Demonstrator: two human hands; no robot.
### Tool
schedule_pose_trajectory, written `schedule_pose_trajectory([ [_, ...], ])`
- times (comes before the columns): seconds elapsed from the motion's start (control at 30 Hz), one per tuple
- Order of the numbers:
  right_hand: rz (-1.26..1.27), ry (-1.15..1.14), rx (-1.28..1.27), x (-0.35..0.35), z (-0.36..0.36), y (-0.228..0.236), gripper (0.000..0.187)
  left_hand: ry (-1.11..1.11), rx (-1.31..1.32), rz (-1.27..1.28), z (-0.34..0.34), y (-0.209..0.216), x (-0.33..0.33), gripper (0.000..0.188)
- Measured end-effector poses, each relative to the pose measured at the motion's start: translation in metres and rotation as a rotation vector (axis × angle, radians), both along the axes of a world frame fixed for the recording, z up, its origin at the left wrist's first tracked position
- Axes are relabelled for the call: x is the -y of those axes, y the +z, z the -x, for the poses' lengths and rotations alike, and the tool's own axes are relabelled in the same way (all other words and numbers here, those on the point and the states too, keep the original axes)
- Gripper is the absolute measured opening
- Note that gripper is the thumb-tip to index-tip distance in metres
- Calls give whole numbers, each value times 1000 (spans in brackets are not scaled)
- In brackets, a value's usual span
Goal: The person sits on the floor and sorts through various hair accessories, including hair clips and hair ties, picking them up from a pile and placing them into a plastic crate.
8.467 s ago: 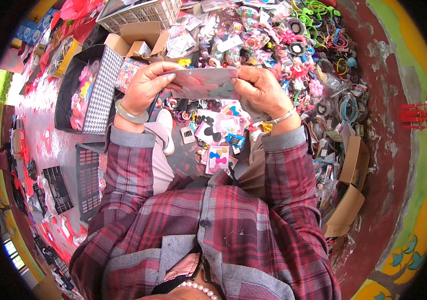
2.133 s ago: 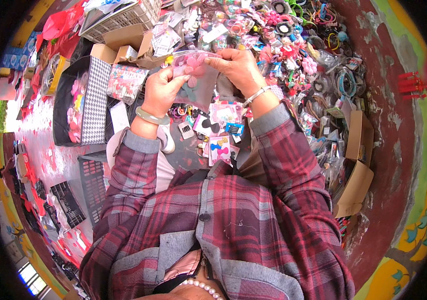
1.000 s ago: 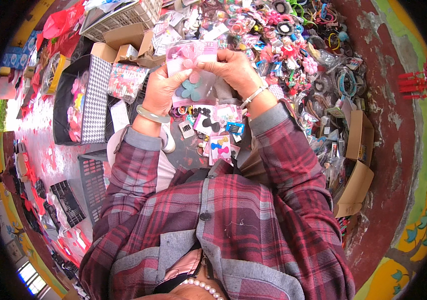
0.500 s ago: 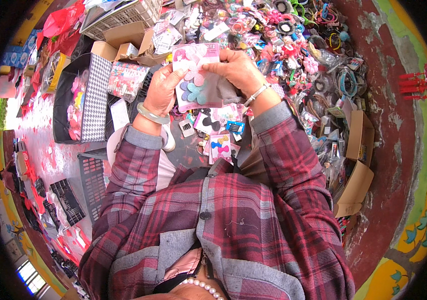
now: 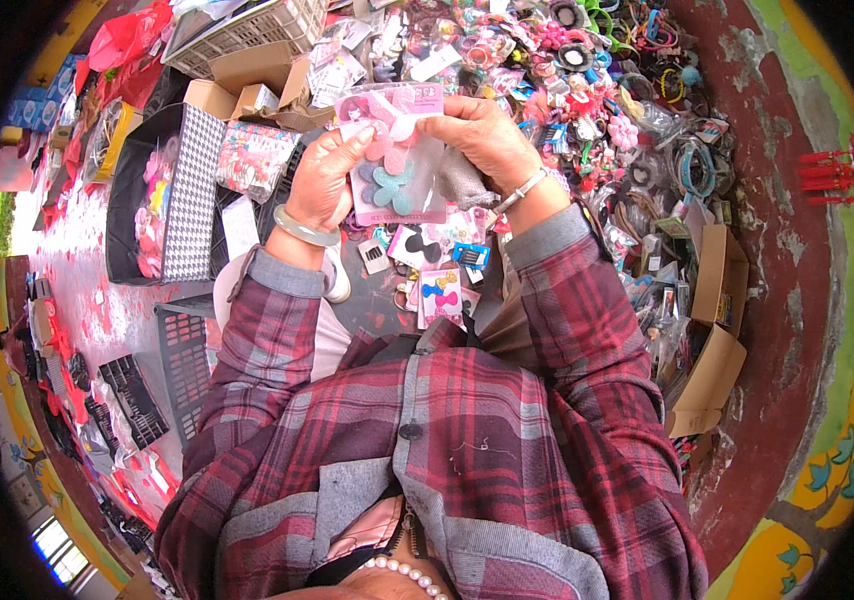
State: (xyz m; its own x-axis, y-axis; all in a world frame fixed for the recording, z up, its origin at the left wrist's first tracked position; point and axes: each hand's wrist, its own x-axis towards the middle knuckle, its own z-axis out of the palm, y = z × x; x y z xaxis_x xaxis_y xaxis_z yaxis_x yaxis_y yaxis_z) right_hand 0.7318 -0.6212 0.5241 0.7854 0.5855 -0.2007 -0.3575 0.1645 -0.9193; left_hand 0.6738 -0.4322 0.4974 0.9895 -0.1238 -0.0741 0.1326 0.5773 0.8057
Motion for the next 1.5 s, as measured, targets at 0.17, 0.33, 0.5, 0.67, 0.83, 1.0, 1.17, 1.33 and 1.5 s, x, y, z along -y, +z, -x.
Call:
schedule_pose_trajectory([
  [0.17, -17, 19, 51, 2, -1, -1, 17, -117, 11, 15, -1, -5, -5, 21],
  [0.33, -1, 2, 46, 1, 0, 3, 19, -82, 14, -49, -1, -3, -1, 19],
  [0.5, 31, 57, -14, -1, 2, -3, 24, -74, 23, 17, -3, -5, -2, 18],
  [0.67, 58, 11, -17, -6, 2, -8, 22, 39, -28, -12, -1, -4, 4, 21],
  [0.83, 44, -17, 27, -6, 2, -9, 22, 24, 16, -56, 0, -7, 5, 23],
  [1.0, 72, -23, 61, -6, 4, -6, 22, 52, 3, -119, 3, -2, 10, 25],
  [1.17, 47, -10, 37, -4, 3, -5, 22, 32, -27, -83, 2, -8, 8, 25],
  [1.33, 64, 11, 96, -2, 3, -6, 26, 60, -11, -42, 1, -8, 9, 24],
  [1.5, -31, 9, 104, -3, 8, 0, 23, 10, -60, 114, 0, -9, 5, 22],
])
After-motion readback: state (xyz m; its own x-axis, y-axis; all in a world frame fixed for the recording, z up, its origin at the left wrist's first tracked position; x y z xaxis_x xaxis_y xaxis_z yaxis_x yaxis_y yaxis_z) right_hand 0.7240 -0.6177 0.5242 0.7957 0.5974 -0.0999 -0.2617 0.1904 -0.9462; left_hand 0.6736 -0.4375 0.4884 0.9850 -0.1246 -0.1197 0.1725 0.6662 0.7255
